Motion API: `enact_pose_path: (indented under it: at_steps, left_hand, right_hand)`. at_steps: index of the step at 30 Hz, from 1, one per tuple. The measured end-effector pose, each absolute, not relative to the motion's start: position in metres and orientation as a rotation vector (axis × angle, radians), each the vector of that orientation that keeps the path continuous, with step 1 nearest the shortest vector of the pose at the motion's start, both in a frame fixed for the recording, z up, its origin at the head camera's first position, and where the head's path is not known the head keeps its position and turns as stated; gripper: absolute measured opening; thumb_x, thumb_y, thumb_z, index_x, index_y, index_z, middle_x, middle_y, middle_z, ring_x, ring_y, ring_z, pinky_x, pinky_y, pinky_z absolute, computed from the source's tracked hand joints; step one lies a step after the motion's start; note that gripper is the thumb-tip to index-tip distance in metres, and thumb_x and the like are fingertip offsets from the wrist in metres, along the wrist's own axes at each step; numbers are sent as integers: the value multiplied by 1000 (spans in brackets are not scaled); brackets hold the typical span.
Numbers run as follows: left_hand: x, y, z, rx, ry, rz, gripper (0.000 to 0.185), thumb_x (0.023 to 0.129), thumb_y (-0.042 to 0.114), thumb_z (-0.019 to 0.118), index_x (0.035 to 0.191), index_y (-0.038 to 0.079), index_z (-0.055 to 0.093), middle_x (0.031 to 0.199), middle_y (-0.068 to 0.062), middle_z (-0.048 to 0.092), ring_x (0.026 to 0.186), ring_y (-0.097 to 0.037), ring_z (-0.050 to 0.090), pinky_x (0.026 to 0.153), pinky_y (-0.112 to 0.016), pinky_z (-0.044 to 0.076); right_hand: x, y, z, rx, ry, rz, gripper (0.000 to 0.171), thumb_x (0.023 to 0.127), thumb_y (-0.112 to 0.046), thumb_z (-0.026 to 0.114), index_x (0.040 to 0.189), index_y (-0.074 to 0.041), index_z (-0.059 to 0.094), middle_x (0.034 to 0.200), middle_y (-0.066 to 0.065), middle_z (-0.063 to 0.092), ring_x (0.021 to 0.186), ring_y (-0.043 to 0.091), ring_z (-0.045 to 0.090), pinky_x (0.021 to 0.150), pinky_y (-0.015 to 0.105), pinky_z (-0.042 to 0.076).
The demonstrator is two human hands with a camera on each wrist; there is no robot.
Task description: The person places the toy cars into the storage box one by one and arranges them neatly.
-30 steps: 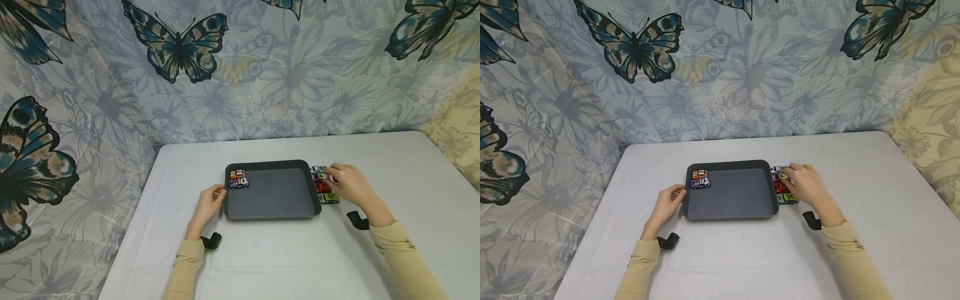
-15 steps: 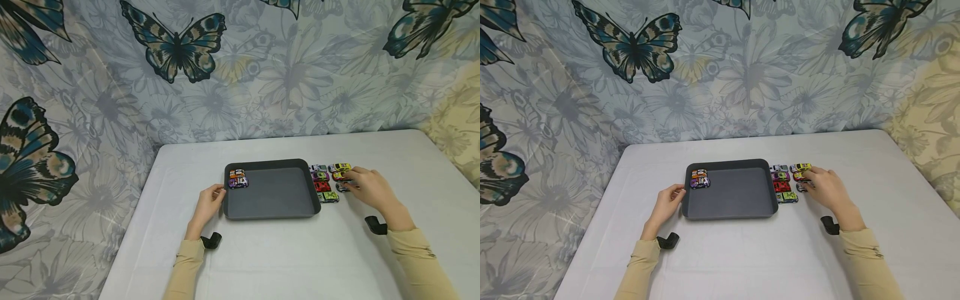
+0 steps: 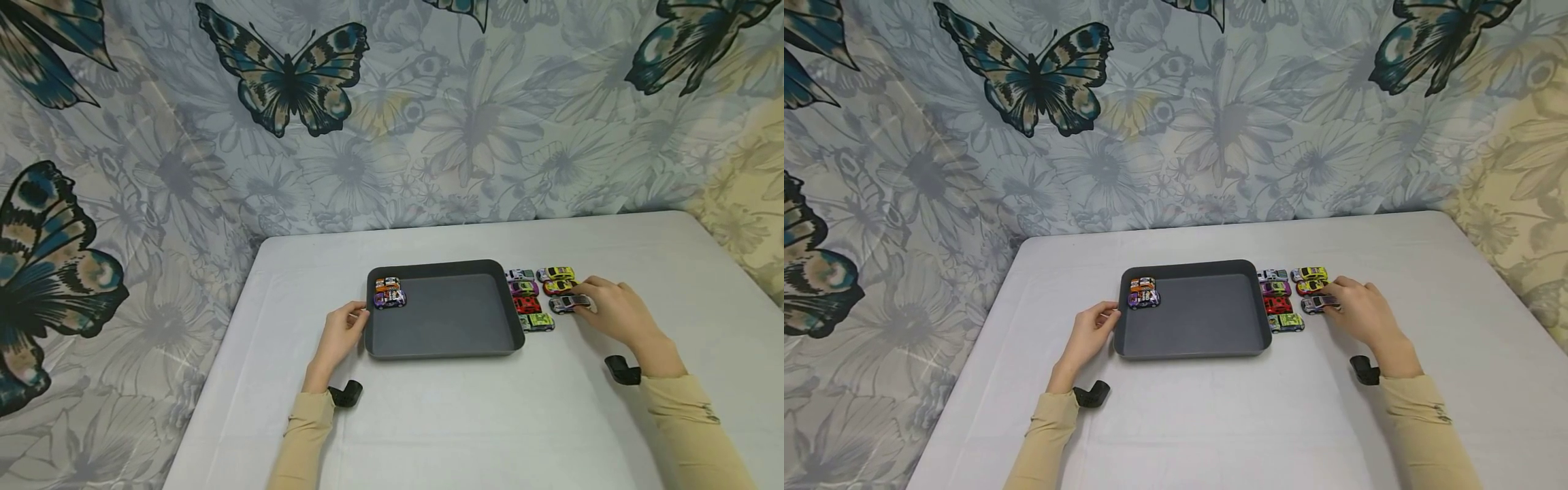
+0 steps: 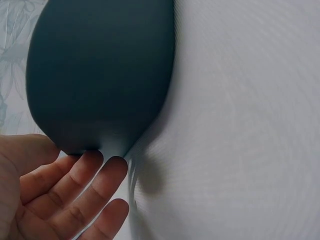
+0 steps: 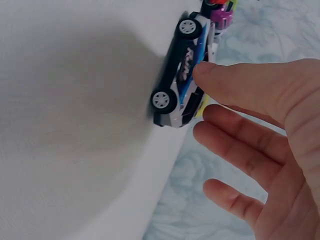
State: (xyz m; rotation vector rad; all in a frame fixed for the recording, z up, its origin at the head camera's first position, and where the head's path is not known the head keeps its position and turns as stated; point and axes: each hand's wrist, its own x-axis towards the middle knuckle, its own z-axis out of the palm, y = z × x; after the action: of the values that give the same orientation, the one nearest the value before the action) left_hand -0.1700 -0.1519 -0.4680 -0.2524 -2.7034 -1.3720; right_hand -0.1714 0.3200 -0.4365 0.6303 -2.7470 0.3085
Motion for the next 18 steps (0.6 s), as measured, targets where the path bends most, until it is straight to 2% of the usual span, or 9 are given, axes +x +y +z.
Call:
enact_pose_path:
  at_steps: [9,18]
  left_hand:
    - [-169,-152,-468,-247,-2709,-1369,23,92,13,58,108,-2,64,89,-11,64,71,-16,62,64,-27,52]
    - [-170,-152,-468,-248,-2706,-1367,23,92,12,59,109,-2,64,89,-11,65,71,-16,62,64,-27,52]
  right_hand:
    - [-174,322,-439,578,-2817,334,28,68,-3,74,94,4,67,94,21,62,79,38,60,65,52,39]
    - [-174,324,-441,560,-2860,356,28,70,-2,74,96,5,66,97,23,60,78,41,60,67,54,40]
